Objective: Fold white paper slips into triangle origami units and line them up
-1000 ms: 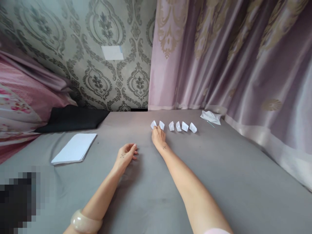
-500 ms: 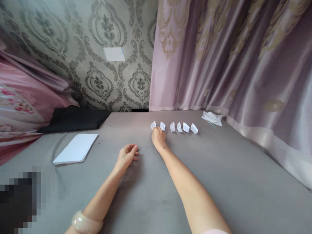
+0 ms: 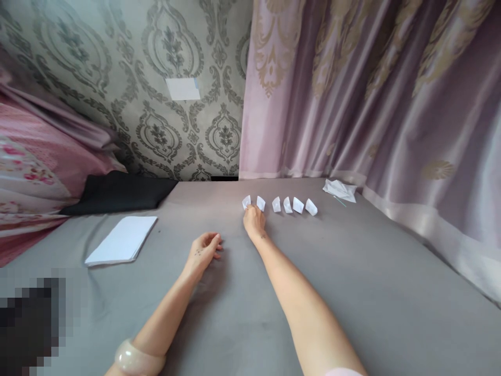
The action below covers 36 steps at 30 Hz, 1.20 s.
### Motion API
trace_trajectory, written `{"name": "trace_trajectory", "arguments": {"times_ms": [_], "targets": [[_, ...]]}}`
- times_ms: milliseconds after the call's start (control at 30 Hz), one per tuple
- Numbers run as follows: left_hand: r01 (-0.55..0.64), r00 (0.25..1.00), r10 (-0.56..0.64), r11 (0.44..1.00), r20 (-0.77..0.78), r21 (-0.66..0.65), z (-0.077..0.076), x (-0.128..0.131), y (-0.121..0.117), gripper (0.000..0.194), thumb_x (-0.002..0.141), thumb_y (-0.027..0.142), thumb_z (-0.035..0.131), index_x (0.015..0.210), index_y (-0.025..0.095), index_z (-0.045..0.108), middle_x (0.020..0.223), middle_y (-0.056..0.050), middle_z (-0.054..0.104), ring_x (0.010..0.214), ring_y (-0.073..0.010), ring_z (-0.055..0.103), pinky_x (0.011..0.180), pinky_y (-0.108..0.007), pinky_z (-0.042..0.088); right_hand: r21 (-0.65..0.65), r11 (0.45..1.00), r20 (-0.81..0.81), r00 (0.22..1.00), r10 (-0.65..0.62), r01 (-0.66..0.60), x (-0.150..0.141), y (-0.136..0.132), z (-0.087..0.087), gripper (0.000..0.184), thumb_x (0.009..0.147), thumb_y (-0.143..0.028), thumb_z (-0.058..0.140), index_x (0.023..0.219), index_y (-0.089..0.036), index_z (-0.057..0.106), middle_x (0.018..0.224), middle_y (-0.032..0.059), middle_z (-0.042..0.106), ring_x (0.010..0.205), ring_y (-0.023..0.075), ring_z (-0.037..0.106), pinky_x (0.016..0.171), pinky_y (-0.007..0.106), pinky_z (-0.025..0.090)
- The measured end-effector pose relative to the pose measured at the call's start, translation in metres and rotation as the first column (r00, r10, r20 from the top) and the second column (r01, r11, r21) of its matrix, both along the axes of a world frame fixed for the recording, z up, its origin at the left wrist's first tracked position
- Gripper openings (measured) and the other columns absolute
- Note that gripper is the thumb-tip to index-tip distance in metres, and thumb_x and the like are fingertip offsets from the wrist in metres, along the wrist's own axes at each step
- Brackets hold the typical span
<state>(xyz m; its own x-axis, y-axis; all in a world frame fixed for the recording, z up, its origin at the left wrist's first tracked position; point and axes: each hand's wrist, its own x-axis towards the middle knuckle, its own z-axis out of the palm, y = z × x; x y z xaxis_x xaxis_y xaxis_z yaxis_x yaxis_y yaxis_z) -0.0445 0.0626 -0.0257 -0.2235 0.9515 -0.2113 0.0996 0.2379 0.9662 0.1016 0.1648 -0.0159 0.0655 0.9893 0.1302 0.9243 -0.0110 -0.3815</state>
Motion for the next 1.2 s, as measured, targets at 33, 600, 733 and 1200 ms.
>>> {"name": "trace_trajectory", "arguments": {"times_ms": [33,600,733,1200], "targets": [[-0.001,1.0,0.001,1.0,0.0,-0.001,0.0,0.0,0.0,0.028,0.084,0.033,0.055,0.1,0.011,0.06,0.095,-0.013,0.067,0.07,-0.0137,0.065,0.048,-0.018,0.048,0.001,1.0,-0.008,1.0,-0.002,0.002,0.0,-0.001,0.0,0.033,0.096,-0.023,0.036,0.114,-0.018,0.063,0.112,0.0117,0.065,0.103,0.021,0.06,0.084,0.028,0.042],[0.009,1.0,-0.009,0.999,0.001,0.04,-0.001,-0.003,0.0,0.024,0.08,0.032,0.057,0.093,0.011,0.06,0.09,-0.011,0.067,0.069,-0.0142,0.065,0.048,-0.019,0.05,0.019,0.997,-0.144,0.986,0.082,-0.08,0.019,-0.046,-0.001,0.034,0.092,-0.02,0.045,0.124,-0.011,0.054,0.106,0.0118,0.068,0.104,0.0189,0.061,0.089,0.026,0.041],[0.004,1.0,-0.004,0.999,0.002,0.05,-0.001,-0.005,0.0,0.024,0.078,0.034,0.059,0.088,0.011,0.06,0.084,-0.01,0.067,0.067,-0.0139,0.066,0.049,-0.019,0.05,0.012,0.978,-0.169,0.964,0.207,-0.208,0.024,-0.091,0.0,0.032,0.089,-0.02,0.051,0.119,-0.012,0.058,0.097,0.0089,0.069,0.096,0.0168,0.063,0.088,0.025,0.043],[0.196,0.975,-0.195,0.981,-0.103,0.001,0.032,-0.035,-0.019,0.028,0.062,0.034,0.073,0.076,0.011,0.063,0.07,-0.008,0.068,0.065,-0.0168,0.066,0.057,-0.025,0.054,0.158,0.866,-0.164,0.852,0.497,-0.475,0.031,-0.192,-0.004,0.022,0.091,-0.02,0.05,0.104,-0.021,0.067,0.105,0.0052,0.061,0.098,0.015,0.058,0.09,0.026,0.044]]}}
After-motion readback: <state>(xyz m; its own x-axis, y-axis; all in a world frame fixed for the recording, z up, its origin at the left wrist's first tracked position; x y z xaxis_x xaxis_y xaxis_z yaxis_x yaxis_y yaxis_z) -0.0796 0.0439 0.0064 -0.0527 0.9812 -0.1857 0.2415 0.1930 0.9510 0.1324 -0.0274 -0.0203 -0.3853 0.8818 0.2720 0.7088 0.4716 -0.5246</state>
